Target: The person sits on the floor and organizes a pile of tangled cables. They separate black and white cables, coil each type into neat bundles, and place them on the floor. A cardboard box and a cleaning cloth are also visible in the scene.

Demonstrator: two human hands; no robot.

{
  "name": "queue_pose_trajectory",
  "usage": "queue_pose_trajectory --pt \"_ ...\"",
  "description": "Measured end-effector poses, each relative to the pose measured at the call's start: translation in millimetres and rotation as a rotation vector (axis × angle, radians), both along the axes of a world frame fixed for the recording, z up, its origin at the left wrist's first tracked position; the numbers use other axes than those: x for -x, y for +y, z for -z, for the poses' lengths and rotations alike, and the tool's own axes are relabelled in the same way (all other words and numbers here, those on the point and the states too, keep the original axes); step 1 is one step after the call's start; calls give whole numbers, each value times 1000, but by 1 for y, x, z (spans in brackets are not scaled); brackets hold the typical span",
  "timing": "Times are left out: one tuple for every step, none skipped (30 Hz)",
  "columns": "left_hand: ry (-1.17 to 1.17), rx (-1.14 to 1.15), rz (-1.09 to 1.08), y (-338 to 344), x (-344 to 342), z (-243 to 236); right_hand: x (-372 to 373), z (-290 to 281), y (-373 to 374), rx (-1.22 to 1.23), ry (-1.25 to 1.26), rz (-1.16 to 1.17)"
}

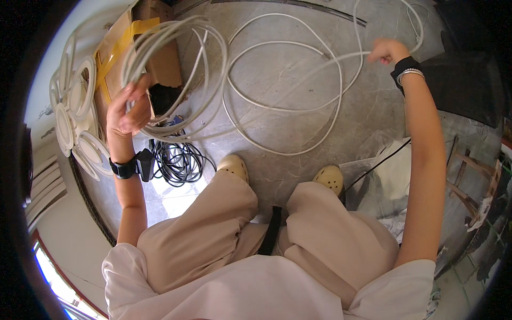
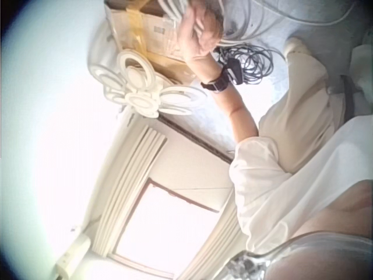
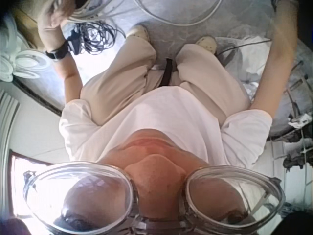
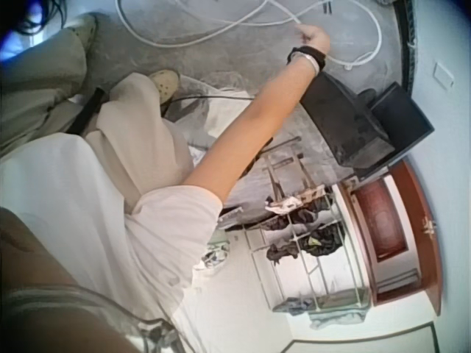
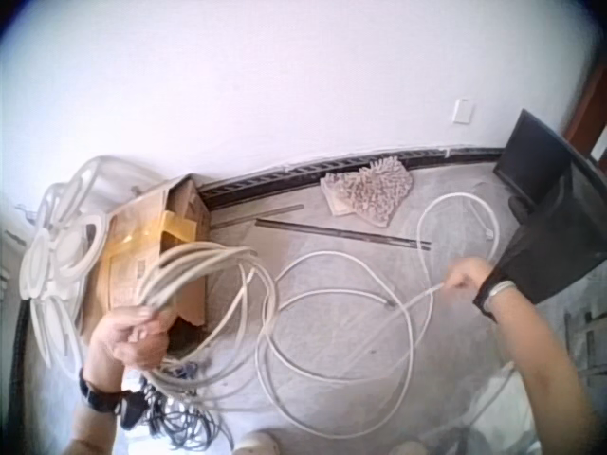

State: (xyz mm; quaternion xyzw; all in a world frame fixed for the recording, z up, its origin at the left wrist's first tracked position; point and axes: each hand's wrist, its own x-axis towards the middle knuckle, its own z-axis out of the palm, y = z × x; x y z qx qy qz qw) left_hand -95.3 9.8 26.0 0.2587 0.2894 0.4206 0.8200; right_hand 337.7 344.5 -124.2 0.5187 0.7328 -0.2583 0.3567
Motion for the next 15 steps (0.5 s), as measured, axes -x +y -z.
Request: queue_pose_trajectory --pt "98 114 -53 1 -2 0 2 -9 4 7 39 105" --pt "86 131 -12 7 -6 3 4 -16 4 22 93 199" --pt "114 162 -26 11 -9 6 10 -21 4 10 229 297" --pt "133 159 -4 14 -13 10 19 -24 4 9 383 385" --pt "150 172 9 17 -17 13 27 -28 2 -26 503 464" --pt "156 162 21 20 -20 15 35 -32 0 93 632 460" --pt "138 162 21 22 -24 18 45 -36 0 175 726 446" --pt "119 159 22 25 -29 21 58 -39 -2 272 846 417" --pt "101 156 23 27 -34 24 72 -41 -7 283 931 419" --pt "109 161 17 30 -40 27 85 -44 -14 309 1039 408" --pt "31 143 49 34 -46 31 98 -49 -21 332 1147 397" --pt "114 140 19 37 -52 35 116 -51 -33 349 1205 445" --pt "173 132 -7 39 -58 37 136 -55 -47 366 1262 492" --pt "167 103 -19 45 -62 39 149 -65 -61 321 1331 512" --pt "174 122 -109 47 -65 40 158 -73 -81 276 1400 532"
